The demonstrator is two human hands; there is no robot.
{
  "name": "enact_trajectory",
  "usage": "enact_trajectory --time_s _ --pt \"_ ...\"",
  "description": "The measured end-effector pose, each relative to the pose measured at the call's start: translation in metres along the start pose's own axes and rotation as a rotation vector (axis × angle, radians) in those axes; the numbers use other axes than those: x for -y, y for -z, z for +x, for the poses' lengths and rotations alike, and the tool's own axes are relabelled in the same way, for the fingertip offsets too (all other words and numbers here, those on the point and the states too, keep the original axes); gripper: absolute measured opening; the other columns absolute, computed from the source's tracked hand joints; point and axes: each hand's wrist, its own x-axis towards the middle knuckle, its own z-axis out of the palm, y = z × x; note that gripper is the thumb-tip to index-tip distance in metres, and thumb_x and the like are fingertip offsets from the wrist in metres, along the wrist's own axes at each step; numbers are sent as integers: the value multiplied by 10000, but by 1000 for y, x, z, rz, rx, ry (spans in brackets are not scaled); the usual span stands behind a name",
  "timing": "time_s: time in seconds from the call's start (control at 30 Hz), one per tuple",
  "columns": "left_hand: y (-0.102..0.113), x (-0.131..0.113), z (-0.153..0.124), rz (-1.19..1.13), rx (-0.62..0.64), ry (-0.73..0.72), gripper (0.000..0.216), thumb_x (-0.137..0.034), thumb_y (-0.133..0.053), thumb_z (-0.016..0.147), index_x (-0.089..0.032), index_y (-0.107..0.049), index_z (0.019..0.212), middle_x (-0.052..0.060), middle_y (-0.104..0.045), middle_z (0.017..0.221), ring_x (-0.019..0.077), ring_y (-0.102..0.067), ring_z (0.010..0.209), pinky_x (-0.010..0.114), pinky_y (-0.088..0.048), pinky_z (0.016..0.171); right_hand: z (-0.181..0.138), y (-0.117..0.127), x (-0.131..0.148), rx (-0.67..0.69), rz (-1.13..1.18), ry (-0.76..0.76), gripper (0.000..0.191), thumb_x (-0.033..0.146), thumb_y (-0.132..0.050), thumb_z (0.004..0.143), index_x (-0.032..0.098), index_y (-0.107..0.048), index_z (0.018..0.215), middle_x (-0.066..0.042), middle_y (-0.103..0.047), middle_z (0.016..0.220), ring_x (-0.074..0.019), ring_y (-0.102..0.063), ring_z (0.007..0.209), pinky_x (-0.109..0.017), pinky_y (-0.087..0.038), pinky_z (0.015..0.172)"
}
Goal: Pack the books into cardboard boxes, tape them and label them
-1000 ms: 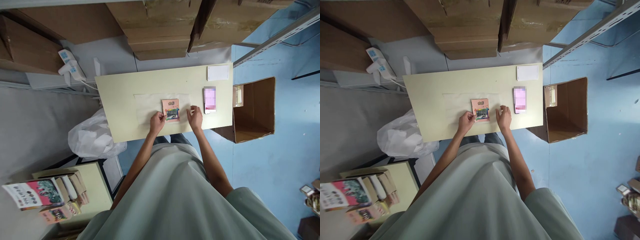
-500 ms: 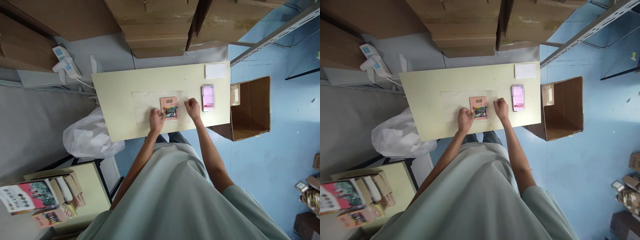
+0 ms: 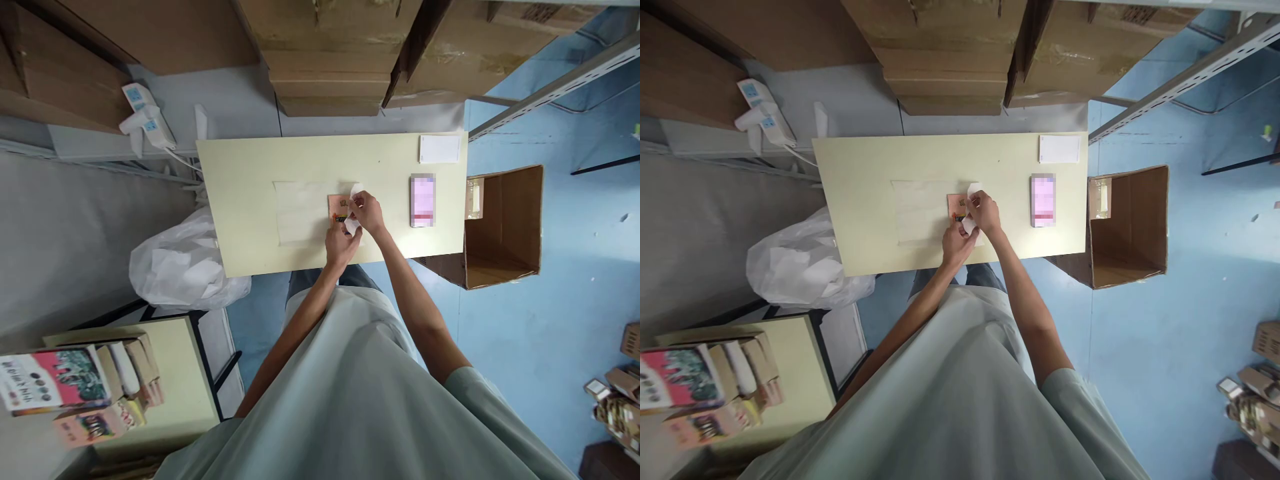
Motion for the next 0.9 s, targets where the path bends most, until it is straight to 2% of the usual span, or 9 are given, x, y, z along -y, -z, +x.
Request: enact_trajectory --time_s 0.1,0.2,0.33,0.47,0.57,0.63,0.77,0.83,0.9 --pt "4 10 -3 83 -8 57 166 -291 -696 922 -234 -621 785 92 -731 860 291 -707 878 428 -562 879 7 -3 0 37 -98 55 136 353 -588 1048 233 -634 1007 -32 -772 802 -223 -755 792 -342 -578 810" --pt "3 22 -6 123 -56 5 190 -280 -673 942 -242 -613 766 109 -721 902 303 -694 946 444 -548 940 15 -5 -1 55 -185 96 126 319 -569 1066 234 -649 1113 -31 -789 830 -236 -739 820 -351 -561 825" --pt "0 31 -11 89 -116 -9 19 -216 -661 952 -231 -659 964 114 -721 981 316 -687 1051 475 -537 1018 20 -10 -2 84 -345 120 211 258 -543 1076 266 -671 1243 -34 -798 943 -264 -732 881 -376 -552 849" --pt "-3 28 -13 102 -146 -60 227 -166 -638 966 -207 -653 1189 157 -708 1184 351 -646 1233 527 -508 1103 18 -17 -1 61 -474 193 360 241 -529 1077 301 -659 1407 -80 -735 1196 -289 -706 1062 -422 -553 955" --pt "-9 18 -8 130 -74 -160 299 -176 -609 992 -158 -669 1284 239 -630 1422 414 -554 1414 590 -418 1213 18 -22 -1 33 -509 270 450 225 -469 1084 275 -577 1518 -131 -643 1326 -315 -636 1239 -471 -541 1046" --pt "-17 11 -3 138 -26 -186 392 -215 -612 998 -89 -650 1368 300 -604 1459 462 -504 1472 633 -367 1249 20 -22 -1 18 -500 271 492 207 -446 1071 249 -506 1557 -151 -612 1359 -324 -604 1288 -490 -556 1045" --pt "-38 5 11 169 -42 -248 666 -339 -675 976 28 -540 1516 346 -622 1411 502 -447 1501 705 -267 1292 26 -18 -4 42 -433 230 464 200 -442 1043 222 -444 1507 -150 -619 1352 -296 -604 1265 -485 -584 1015" --pt "-45 5 18 145 -64 -255 730 -392 -706 962 14 -527 1541 329 -643 1383 496 -467 1475 714 -259 1292 29 -15 -4 69 -412 223 406 213 -453 1037 226 -455 1443 -141 -630 1339 -285 -601 1260 -486 -583 1022" --pt "-50 4 25 116 -68 -222 675 -375 -728 946 -27 -582 1505 305 -672 1336 493 -497 1431 703 -283 1277 32 -13 -4 91 -411 220 349 217 -479 1027 228 -475 1377 -139 -634 1329 -287 -596 1265 -493 -577 1030"
